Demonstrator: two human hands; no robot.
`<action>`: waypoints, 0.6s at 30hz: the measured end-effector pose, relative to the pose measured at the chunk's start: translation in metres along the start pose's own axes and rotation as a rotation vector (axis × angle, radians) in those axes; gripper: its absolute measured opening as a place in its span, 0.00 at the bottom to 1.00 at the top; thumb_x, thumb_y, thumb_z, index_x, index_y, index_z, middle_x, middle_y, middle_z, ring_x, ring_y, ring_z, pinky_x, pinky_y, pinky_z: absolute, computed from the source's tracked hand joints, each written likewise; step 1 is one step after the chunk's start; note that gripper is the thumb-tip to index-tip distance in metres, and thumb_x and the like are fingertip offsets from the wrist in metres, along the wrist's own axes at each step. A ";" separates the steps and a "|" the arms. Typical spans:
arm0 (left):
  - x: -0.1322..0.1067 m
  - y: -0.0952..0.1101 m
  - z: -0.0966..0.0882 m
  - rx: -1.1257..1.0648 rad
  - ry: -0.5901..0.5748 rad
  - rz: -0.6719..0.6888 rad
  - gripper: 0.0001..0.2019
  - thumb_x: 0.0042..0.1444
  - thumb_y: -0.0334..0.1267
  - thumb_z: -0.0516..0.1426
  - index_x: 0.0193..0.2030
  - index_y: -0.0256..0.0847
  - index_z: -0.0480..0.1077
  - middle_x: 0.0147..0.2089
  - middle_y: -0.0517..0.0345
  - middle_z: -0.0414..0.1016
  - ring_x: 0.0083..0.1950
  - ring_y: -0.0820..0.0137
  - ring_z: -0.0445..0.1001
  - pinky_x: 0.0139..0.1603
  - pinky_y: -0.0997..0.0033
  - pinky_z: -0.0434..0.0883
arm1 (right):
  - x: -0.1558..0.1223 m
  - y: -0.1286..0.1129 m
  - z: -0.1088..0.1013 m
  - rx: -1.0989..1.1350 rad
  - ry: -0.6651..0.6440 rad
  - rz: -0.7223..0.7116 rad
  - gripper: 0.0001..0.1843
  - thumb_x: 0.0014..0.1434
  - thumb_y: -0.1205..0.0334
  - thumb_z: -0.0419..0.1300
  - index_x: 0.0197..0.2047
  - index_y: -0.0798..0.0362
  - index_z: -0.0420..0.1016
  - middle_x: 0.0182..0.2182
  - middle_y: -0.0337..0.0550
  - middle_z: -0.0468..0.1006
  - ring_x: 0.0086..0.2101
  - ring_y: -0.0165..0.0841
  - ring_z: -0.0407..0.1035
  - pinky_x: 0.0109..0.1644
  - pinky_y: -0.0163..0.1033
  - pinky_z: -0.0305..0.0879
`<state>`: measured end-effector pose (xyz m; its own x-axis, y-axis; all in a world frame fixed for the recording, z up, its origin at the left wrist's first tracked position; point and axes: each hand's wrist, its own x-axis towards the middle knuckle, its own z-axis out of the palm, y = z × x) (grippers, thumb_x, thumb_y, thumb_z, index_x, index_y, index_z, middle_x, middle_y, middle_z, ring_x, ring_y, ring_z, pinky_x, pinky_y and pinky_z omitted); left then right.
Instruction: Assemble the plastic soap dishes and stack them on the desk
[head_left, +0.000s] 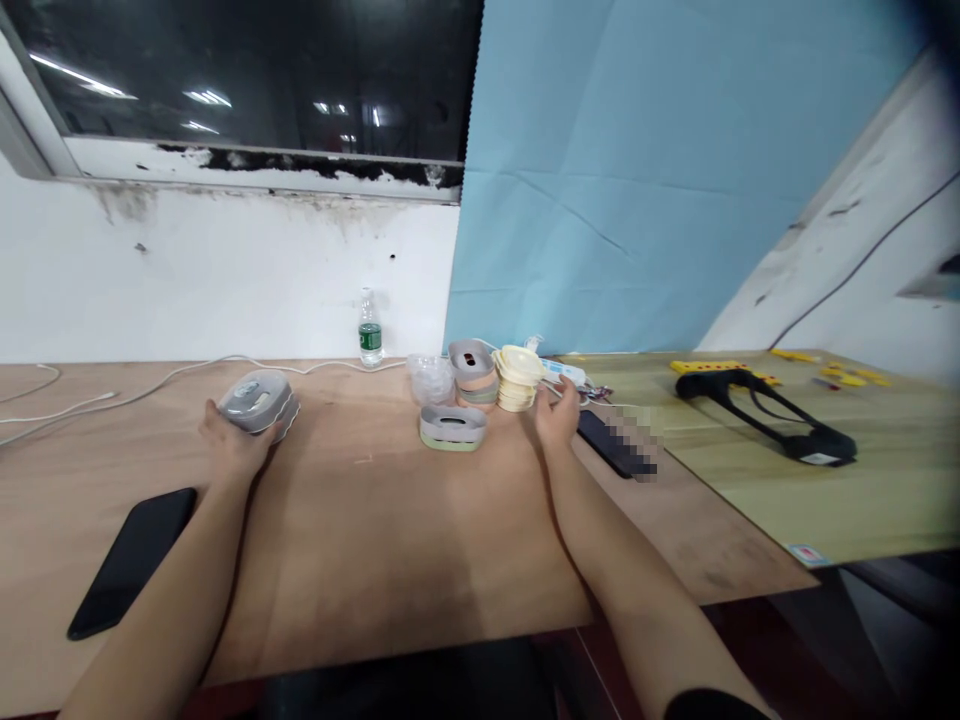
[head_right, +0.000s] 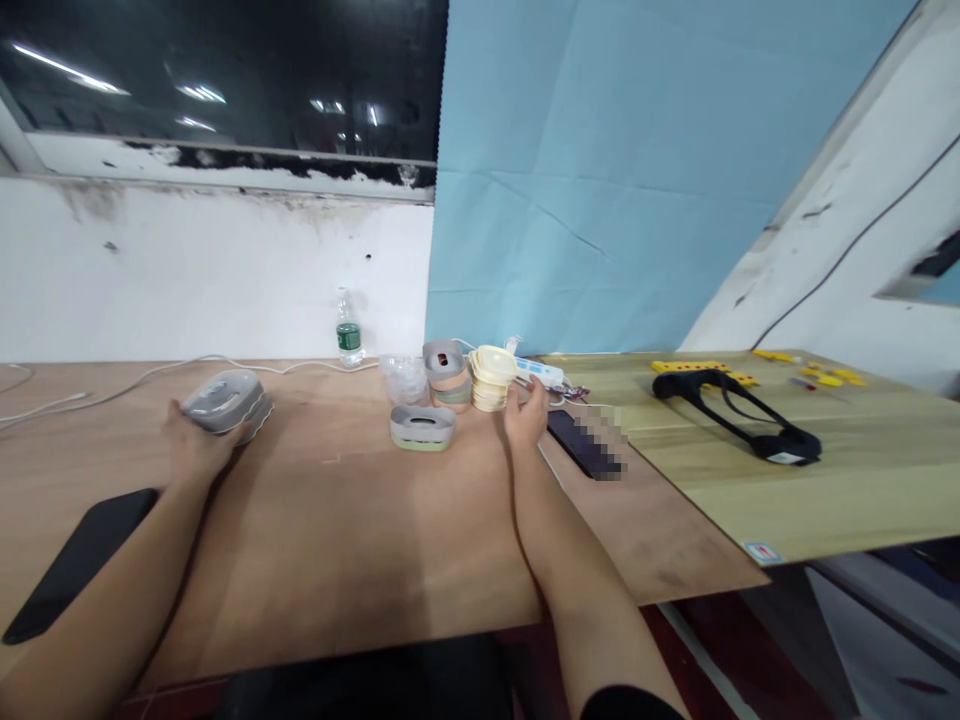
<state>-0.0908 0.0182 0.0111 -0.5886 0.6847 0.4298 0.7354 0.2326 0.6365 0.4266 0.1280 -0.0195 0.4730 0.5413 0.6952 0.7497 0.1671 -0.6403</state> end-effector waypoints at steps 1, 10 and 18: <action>-0.002 0.002 -0.002 0.008 0.000 -0.011 0.57 0.40 0.49 0.67 0.67 0.26 0.37 0.66 0.28 0.49 0.67 0.44 0.50 0.65 0.48 0.57 | 0.002 0.001 0.001 -0.003 -0.028 -0.004 0.30 0.59 0.47 0.52 0.60 0.56 0.62 0.50 0.56 0.72 0.50 0.44 0.66 0.53 0.49 0.61; -0.014 0.021 -0.008 0.059 0.135 -0.006 0.56 0.44 0.60 0.62 0.68 0.34 0.35 0.69 0.31 0.46 0.68 0.41 0.48 0.63 0.36 0.51 | 0.003 0.000 0.011 0.040 -0.247 -0.112 0.32 0.62 0.46 0.47 0.64 0.53 0.58 0.59 0.54 0.66 0.54 0.43 0.64 0.55 0.47 0.61; -0.025 0.032 -0.009 0.063 0.241 0.240 0.49 0.54 0.54 0.56 0.68 0.29 0.30 0.70 0.28 0.39 0.71 0.45 0.39 0.66 0.39 0.45 | 0.002 -0.006 0.002 0.047 -0.075 -0.002 0.27 0.57 0.46 0.53 0.52 0.56 0.70 0.44 0.52 0.76 0.26 0.33 0.66 0.41 0.43 0.64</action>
<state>-0.0555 0.0027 0.0264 -0.4529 0.5444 0.7060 0.8775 0.1322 0.4610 0.4220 0.1294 -0.0150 0.4345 0.6009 0.6710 0.7271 0.2057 -0.6550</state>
